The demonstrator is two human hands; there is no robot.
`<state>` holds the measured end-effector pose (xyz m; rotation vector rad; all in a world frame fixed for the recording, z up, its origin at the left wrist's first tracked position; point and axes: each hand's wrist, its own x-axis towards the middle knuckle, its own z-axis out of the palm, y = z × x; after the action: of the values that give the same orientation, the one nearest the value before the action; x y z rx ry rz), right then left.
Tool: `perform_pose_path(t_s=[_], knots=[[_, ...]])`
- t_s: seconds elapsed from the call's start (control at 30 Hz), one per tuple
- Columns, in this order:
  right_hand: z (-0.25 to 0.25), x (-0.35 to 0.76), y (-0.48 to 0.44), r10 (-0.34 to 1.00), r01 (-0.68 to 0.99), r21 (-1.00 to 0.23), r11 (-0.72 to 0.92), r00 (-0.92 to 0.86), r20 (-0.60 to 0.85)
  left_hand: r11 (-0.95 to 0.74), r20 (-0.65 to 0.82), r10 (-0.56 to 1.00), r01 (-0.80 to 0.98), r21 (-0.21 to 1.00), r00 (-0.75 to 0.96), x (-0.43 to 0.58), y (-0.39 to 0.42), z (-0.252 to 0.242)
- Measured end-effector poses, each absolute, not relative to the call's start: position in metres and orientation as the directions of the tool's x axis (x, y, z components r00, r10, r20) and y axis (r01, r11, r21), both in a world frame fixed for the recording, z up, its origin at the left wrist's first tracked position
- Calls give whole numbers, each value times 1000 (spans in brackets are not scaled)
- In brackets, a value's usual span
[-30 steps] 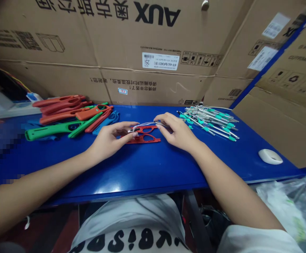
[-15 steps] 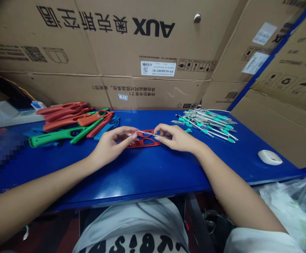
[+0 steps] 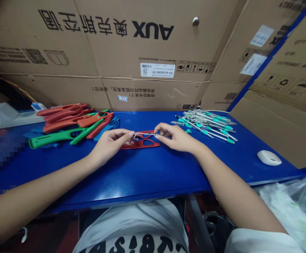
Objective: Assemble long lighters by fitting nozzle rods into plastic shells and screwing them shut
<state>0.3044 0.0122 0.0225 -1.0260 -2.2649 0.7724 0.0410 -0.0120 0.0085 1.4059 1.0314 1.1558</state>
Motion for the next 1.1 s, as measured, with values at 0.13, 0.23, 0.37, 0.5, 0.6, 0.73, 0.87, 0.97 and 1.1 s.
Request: perform_pose_path(t_s=[0.13, 0.23, 0.37, 0.5, 0.6, 0.73, 0.87, 0.97, 1.1], knots=[[21, 304, 13, 801, 503, -686, 526, -563, 201, -106, 99, 974, 26, 994, 206, 41, -13, 7], [19, 305, 14, 805, 509, -692, 512, -564, 181, -118, 107, 973, 44, 992, 202, 40, -12, 5], [18, 305, 16, 807, 509, -699, 502, -567, 167, -216, 196, 965, 108, 970, 175, 37, -10, 2], [19, 304, 16, 813, 520, -698, 493, -561, 156, -253, 225, 958, 163, 953, 176, 37, -12, 1], [18, 303, 17, 826, 521, -701, 487, -536, 175, -139, 122, 968, 62, 988, 219, 41, -15, 4], [17, 302, 17, 836, 526, -706, 475, -519, 176, 172, -135, 949, -106, 979, 285, 44, -19, 10], [18, 301, 16, 839, 568, -686, 455, -533, 115, 272, -226, 934, -142, 952, 277, 44, -19, 12], [19, 301, 14, 822, 600, -656, 458, -566, 56, 112, -93, 973, -76, 991, 213, 43, -16, 12], [22, 302, 12, 772, 582, -644, 496, -635, 21, -92, 82, 982, 49, 995, 169, 41, -12, 10]])
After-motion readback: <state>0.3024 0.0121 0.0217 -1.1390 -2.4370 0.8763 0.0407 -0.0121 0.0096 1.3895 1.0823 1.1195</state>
